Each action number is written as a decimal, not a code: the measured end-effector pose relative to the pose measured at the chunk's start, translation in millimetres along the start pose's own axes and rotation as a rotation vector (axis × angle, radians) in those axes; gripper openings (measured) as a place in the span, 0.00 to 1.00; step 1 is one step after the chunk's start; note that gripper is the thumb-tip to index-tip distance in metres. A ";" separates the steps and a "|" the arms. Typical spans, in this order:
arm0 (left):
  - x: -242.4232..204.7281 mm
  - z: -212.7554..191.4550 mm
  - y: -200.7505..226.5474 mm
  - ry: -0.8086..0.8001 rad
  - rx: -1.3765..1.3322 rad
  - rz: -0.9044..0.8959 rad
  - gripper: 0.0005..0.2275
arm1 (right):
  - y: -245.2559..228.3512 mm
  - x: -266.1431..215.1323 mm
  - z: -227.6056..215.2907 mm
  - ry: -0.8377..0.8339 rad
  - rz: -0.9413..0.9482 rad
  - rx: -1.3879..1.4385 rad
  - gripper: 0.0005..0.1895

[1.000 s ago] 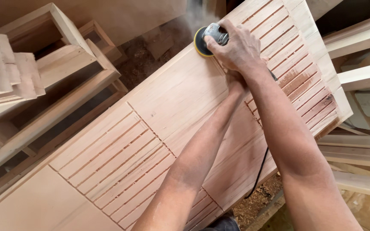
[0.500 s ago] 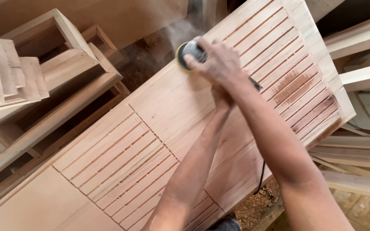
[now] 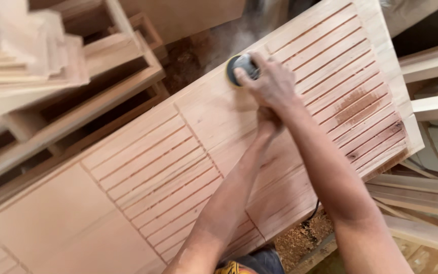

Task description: The person sands a wooden door panel with an electric orbital sander by moving the tool across the grooved and flat sections of the wood surface.

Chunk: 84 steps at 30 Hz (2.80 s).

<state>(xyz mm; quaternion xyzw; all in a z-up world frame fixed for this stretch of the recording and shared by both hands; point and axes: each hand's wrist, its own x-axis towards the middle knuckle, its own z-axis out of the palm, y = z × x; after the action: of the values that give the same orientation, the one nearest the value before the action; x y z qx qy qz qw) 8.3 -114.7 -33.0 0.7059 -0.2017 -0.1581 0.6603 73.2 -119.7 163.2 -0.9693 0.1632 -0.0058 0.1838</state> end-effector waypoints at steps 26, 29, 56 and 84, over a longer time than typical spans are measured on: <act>-198.4 -306.6 25.2 0.786 -0.214 -0.186 0.23 | -308.1 -120.7 208.8 -0.412 -0.652 0.077 0.31; -204.9 -298.4 25.5 0.785 -0.240 -0.230 0.22 | -308.0 -141.2 205.9 -0.346 -0.716 -0.086 0.34; -90.7 -96.3 37.5 0.252 -0.313 -0.177 0.20 | -113.4 -83.2 65.9 -0.101 -0.282 -0.040 0.30; 33.7 77.9 -32.9 -0.112 -0.410 -0.100 0.17 | 55.6 2.1 -20.4 0.033 0.154 -0.084 0.31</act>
<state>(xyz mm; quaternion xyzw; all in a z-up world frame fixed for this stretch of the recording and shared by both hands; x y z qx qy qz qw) 2.0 -197.4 -70.3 0.5561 -0.1665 -0.2671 0.7692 56.3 -176.5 162.2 -0.9605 0.2404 -0.0009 0.1402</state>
